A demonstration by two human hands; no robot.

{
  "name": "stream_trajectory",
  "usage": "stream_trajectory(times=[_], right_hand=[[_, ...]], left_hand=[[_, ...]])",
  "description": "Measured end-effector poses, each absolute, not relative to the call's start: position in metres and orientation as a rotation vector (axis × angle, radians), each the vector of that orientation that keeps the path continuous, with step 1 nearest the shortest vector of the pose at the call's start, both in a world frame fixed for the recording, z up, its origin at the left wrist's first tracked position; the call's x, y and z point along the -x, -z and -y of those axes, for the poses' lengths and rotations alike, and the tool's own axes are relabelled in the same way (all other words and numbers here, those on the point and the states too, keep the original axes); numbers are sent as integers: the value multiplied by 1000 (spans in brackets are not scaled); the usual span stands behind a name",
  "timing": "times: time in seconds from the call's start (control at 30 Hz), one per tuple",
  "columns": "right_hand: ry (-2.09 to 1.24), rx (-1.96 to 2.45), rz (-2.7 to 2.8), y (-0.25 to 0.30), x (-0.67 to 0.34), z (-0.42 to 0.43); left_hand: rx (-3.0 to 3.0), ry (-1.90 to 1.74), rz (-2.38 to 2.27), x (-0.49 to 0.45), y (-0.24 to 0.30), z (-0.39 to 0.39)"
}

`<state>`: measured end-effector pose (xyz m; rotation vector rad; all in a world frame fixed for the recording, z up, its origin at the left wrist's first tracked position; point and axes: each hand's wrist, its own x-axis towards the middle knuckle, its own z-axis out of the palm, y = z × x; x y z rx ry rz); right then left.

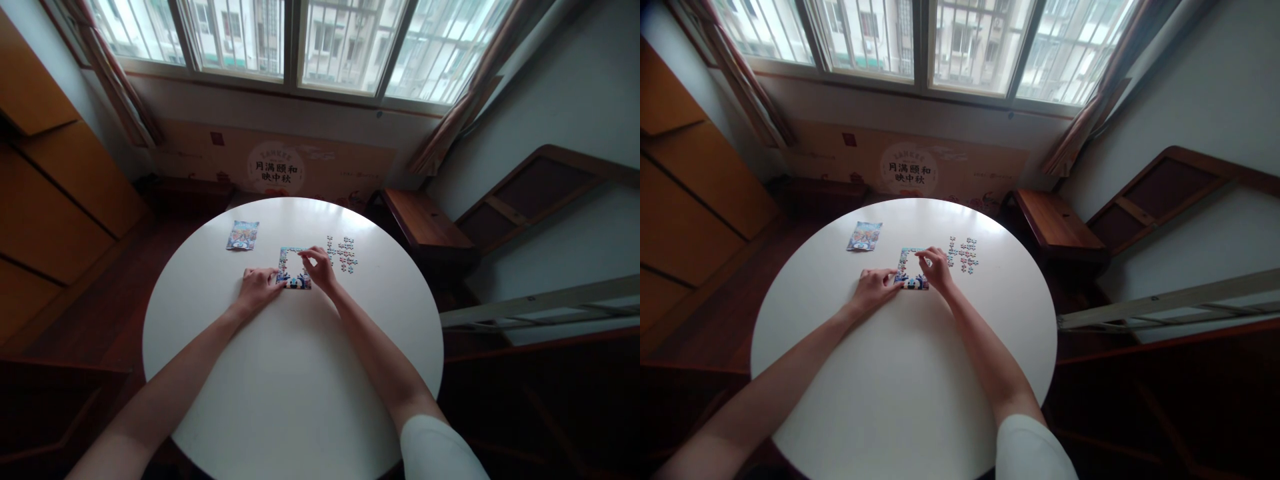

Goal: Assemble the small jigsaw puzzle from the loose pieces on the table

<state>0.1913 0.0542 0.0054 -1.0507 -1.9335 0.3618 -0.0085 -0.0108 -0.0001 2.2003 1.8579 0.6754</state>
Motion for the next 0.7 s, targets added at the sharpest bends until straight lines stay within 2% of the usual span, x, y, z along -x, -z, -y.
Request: stream_trajectory(times=[0.13, 0.33, 0.7], right_hand=[[-413, 1033, 2104, -12, -199, -50], [-290, 1008, 2362, 2, -200, -21], [-247, 970, 2532, 0, -194, -8]], left_hand=[[-2211, -670, -1858, 8, 0, 11], [-2192, -651, -1873, 6, -4, 13], [-2167, -621, -1881, 6, -7, 13]])
